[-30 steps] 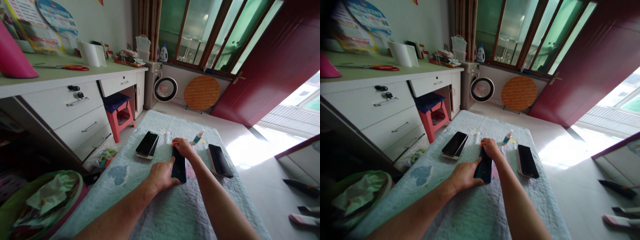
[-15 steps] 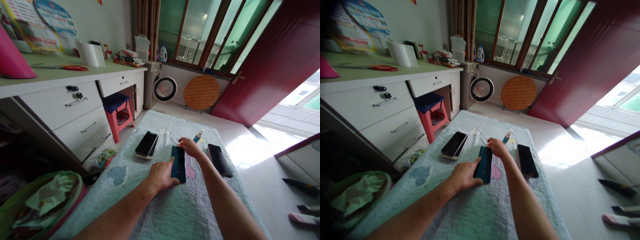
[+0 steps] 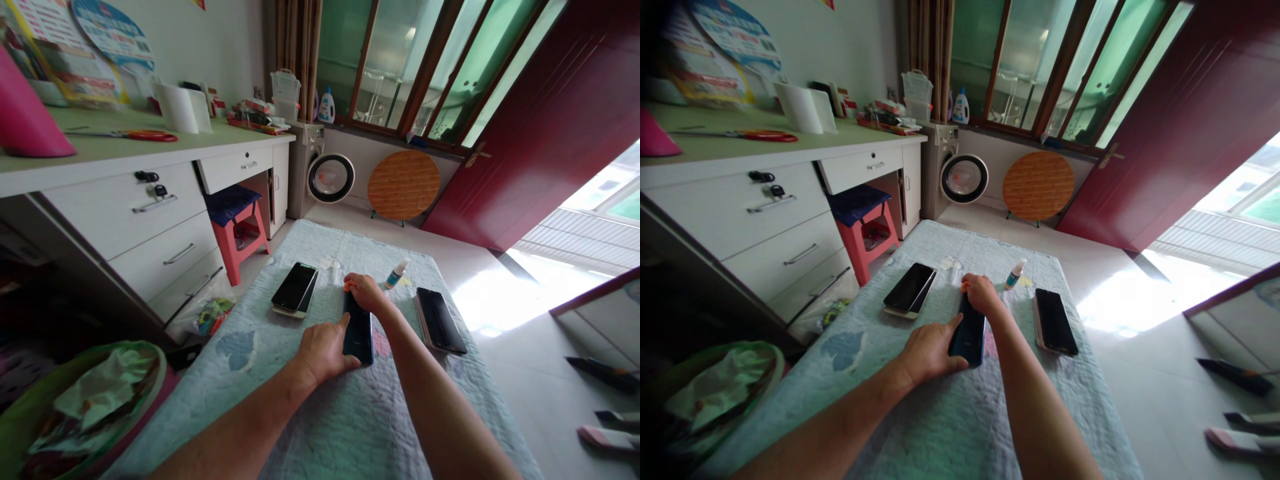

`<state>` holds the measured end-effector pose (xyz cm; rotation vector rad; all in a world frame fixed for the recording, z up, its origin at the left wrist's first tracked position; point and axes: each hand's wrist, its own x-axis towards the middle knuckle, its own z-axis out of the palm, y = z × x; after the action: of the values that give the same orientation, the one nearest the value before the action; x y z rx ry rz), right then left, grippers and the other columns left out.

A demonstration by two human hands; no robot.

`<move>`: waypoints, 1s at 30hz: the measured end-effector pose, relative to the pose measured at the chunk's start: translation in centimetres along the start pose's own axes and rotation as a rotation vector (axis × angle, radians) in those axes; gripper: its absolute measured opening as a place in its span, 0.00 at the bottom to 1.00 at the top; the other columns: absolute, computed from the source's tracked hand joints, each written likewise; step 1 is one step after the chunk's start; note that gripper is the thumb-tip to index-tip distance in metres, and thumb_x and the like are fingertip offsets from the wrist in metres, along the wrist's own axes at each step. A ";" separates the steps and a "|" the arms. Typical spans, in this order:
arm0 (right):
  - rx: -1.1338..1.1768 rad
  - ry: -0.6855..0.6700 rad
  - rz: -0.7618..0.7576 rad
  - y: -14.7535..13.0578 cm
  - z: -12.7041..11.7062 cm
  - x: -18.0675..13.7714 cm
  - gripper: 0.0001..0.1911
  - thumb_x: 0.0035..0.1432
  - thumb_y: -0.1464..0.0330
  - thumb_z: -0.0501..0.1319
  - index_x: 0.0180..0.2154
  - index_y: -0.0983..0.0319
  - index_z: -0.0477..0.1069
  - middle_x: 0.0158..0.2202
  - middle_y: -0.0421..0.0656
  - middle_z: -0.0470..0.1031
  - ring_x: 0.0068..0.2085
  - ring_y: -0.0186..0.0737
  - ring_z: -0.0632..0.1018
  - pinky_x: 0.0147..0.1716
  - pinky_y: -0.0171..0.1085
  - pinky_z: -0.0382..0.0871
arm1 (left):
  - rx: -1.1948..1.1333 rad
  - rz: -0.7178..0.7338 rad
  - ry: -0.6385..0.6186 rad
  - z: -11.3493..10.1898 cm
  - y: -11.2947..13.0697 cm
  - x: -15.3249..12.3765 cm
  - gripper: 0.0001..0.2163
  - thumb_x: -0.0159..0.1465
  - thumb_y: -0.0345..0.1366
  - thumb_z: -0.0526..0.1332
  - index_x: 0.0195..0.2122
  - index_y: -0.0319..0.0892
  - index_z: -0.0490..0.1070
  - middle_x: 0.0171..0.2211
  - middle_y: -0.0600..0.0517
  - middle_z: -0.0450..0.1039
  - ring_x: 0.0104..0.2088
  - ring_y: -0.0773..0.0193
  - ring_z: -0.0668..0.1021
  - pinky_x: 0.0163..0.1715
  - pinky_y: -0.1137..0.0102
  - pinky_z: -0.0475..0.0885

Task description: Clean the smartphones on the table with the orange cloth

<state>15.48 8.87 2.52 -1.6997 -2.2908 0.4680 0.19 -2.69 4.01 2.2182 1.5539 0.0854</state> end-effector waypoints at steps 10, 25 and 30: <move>-0.031 0.077 0.053 3.5 -1.5 -2.9 0.14 0.56 0.77 0.53 0.39 0.63 0.75 0.35 0.44 0.79 0.38 0.39 0.77 0.40 0.33 0.64 | -0.007 0.007 0.009 0.2 0.0 0.0 0.40 0.50 0.54 0.64 0.62 0.46 0.56 0.41 0.43 0.78 0.43 0.43 0.79 0.40 0.59 0.73; 0.006 0.149 -0.078 0.1 0.2 -9.9 0.08 0.59 0.76 0.55 0.35 0.63 0.72 0.35 0.43 0.69 0.37 0.37 0.71 0.41 0.36 0.64 | 0.008 0.029 0.005 0.2 -0.1 0.1 0.43 0.50 0.53 0.64 0.64 0.43 0.52 0.43 0.41 0.78 0.44 0.44 0.79 0.40 0.60 0.72; 0.105 0.057 -0.167 -2.4 -0.2 -14.4 0.11 0.61 0.75 0.54 0.31 0.60 0.73 0.35 0.43 0.68 0.37 0.37 0.70 0.39 0.36 0.66 | 0.027 0.011 -0.007 0.4 0.0 0.2 0.40 0.51 0.54 0.63 0.61 0.38 0.57 0.42 0.39 0.78 0.44 0.44 0.79 0.40 0.61 0.72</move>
<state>17.62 -5.55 3.54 -1.4398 -2.3001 0.4886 0.37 -2.63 3.60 2.2463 1.5478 0.0601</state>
